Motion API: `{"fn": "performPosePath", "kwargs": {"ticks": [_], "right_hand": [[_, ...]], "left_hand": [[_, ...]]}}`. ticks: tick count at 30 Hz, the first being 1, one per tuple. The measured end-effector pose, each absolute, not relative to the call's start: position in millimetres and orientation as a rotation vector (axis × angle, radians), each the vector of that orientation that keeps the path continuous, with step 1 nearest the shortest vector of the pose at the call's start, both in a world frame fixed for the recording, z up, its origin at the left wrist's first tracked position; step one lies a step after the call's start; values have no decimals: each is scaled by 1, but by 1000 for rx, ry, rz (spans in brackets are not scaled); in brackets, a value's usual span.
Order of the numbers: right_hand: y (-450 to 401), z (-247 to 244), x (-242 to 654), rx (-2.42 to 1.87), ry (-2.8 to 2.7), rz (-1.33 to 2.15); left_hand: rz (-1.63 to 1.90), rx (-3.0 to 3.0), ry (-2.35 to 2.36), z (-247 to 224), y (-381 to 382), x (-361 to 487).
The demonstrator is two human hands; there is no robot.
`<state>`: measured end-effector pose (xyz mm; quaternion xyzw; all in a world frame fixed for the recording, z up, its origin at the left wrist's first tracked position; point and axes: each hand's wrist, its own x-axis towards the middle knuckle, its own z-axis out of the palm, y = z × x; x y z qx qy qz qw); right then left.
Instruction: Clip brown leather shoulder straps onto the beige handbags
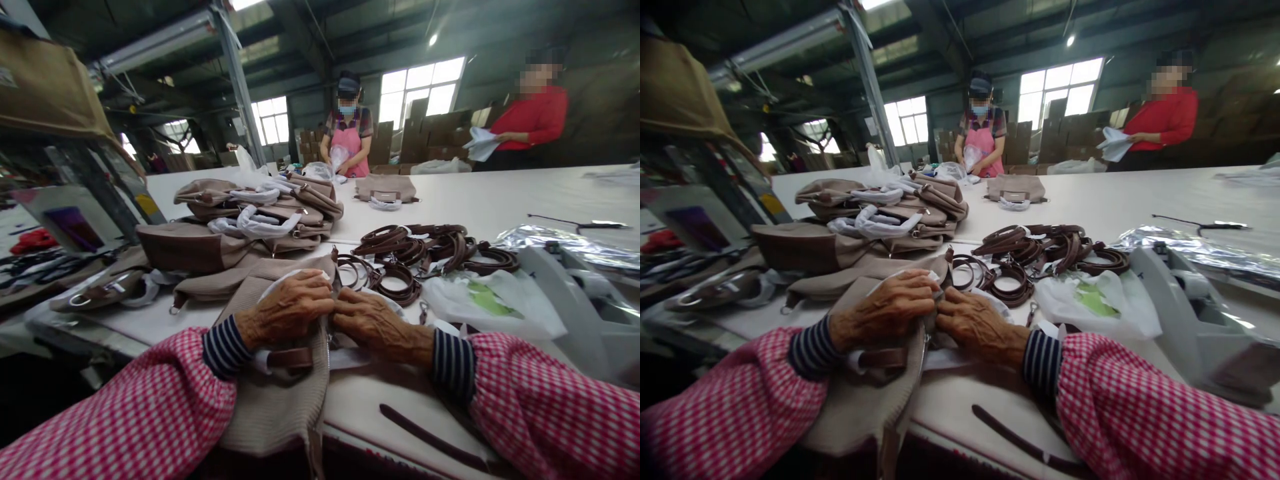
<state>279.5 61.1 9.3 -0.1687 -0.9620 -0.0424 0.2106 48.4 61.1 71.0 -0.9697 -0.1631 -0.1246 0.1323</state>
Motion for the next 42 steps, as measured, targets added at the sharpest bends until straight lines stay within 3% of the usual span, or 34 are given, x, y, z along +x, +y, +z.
{"fn": "performPosePath", "kwargs": {"ticks": [5, 16, 26, 31, 36, 42], "right_hand": [[58, 11, 303, -441, -2663, -161], [57, 18, 311, -546, -2792, 249], [59, -7, 306, -475, -2716, -230], [65, 4, 298, -462, -2806, -200], [78, 18, 286, -728, -2831, -7], [97, 28, 258, -1115, -2757, -129]], "left_hand": [[-110, -2735, -538, 108, 62, 38], [-52, -2914, -844, 85, 69, 52], [207, -2543, -698, 75, 69, 79], [95, -2496, -599, 84, 74, 57], [27, -2577, -597, 88, 88, 35], [25, -2665, -773, 78, 92, 19]]}}
